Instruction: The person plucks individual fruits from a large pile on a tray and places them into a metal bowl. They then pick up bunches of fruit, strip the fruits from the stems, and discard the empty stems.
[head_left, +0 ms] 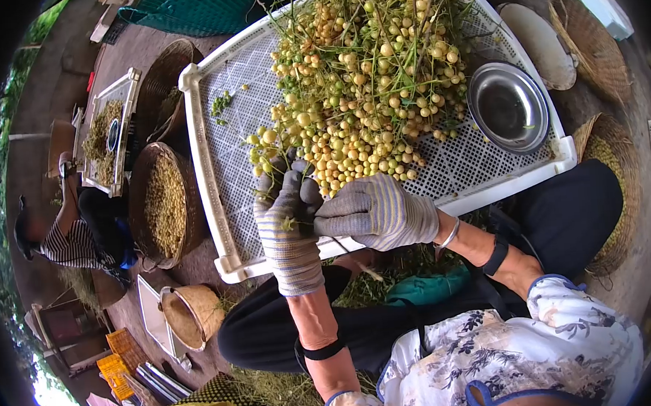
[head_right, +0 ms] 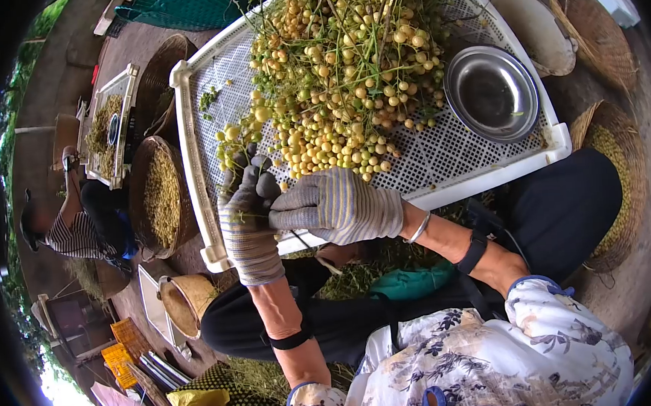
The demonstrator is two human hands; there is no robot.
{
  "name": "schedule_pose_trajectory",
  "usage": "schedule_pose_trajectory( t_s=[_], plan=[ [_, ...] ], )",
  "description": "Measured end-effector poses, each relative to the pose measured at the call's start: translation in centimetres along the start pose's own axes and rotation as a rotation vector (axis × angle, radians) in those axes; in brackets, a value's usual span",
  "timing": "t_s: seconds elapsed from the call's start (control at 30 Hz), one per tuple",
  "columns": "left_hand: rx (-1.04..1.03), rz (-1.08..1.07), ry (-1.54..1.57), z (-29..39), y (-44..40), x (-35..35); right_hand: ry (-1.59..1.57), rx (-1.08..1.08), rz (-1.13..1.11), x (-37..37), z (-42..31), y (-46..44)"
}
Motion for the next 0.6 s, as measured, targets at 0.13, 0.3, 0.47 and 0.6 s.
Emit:
schedule_pose_trajectory(
  t_s=[0.13, 0.3, 0.47, 0.6],
  plan=[
    [-0.128, -0.004, -0.055, 2.0, 0.2, 0.5, -0.016, -0.171, 0.229, 0.6, 1.9, -0.3],
    [-0.113, 0.186, -0.314, 0.1, 3.5, -2.3, -0.292, -0.832, 0.226, 1.0, 1.3, -2.0],
    [-0.254, 0.275, -0.509, -2.3, 4.5, -3.2, -0.441, -0.869, 0.264, 1.1, 2.0, -0.6],
    [-0.197, 0.275, -0.444, -1.9, 4.5, -3.2, -0.356, -0.84, 0.052, 3.2, 1.6, -1.2]
  ],
)
Point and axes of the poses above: each hand's wrist, its own y-axis away from the middle knuckle, its own x-axis out of the back of the hand, z = x × y, the point moved 1 cm from there along -y, towards the middle knuckle, and after that the axes turned 11 degrees about z, right-handed, at the moved point
